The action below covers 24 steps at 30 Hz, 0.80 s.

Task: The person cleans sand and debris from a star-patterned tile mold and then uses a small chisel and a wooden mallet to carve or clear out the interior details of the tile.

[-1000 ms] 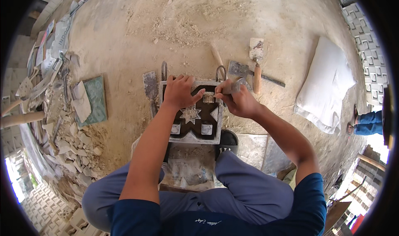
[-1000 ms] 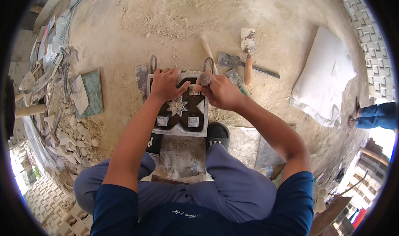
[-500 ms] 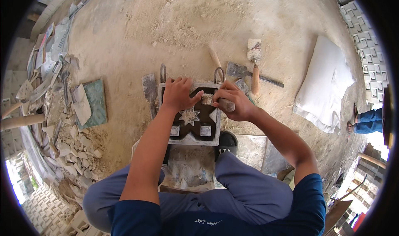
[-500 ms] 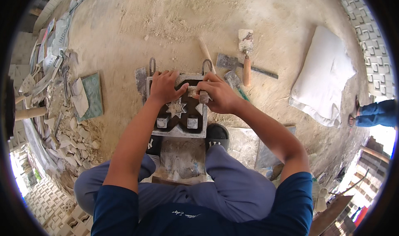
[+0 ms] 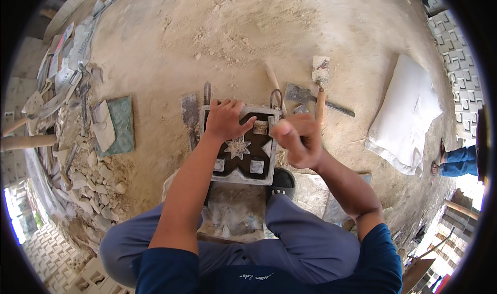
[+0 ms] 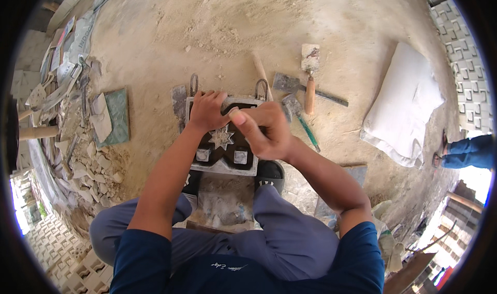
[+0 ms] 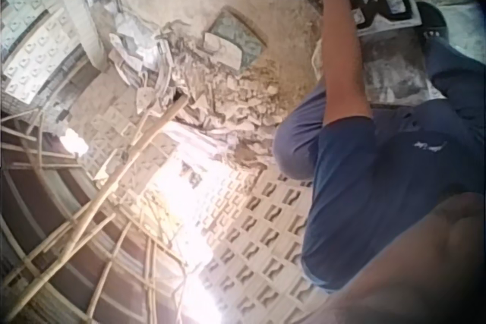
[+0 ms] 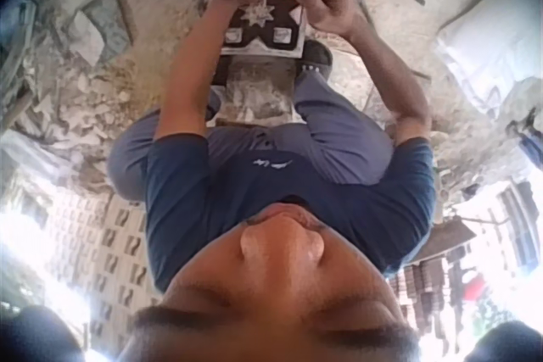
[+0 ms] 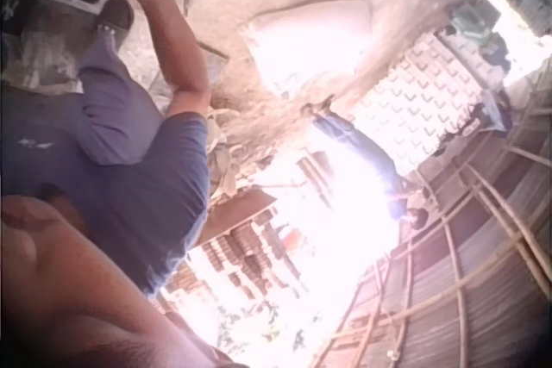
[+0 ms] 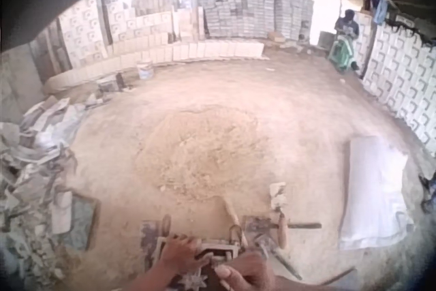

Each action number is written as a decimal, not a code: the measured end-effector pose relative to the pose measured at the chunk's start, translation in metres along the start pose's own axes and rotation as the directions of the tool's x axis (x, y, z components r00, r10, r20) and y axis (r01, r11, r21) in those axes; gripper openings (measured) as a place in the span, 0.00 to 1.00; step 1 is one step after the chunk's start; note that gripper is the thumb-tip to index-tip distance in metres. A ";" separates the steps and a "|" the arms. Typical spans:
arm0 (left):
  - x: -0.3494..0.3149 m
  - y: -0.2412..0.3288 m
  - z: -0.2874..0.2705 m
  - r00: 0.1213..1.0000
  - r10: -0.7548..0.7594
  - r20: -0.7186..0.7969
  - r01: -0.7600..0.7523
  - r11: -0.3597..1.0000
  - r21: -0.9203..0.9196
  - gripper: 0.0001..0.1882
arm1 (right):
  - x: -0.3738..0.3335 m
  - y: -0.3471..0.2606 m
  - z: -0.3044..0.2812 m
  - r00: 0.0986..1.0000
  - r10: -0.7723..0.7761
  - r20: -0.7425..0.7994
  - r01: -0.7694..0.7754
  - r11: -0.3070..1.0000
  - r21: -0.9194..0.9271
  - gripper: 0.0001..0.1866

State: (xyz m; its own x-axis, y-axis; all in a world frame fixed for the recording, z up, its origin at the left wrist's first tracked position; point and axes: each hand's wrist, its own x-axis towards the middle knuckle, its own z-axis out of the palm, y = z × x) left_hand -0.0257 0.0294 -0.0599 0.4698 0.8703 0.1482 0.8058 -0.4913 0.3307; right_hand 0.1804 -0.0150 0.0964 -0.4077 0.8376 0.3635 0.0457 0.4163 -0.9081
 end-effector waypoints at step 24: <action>0.005 0.004 0.001 1.000 0.005 -0.013 -0.005 0.999 0.042 0.29 | -0.008 0.015 0.010 0.928 0.275 -0.249 -0.292 0.956 -0.031 0.23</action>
State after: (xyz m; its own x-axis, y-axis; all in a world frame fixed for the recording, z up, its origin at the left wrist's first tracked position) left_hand -0.0197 0.0322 -0.0584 0.4692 0.8681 0.1620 0.8182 -0.4964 0.2902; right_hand 0.1753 -0.0190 0.0775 -0.1388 0.9805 0.1392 0.1907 0.1644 -0.9678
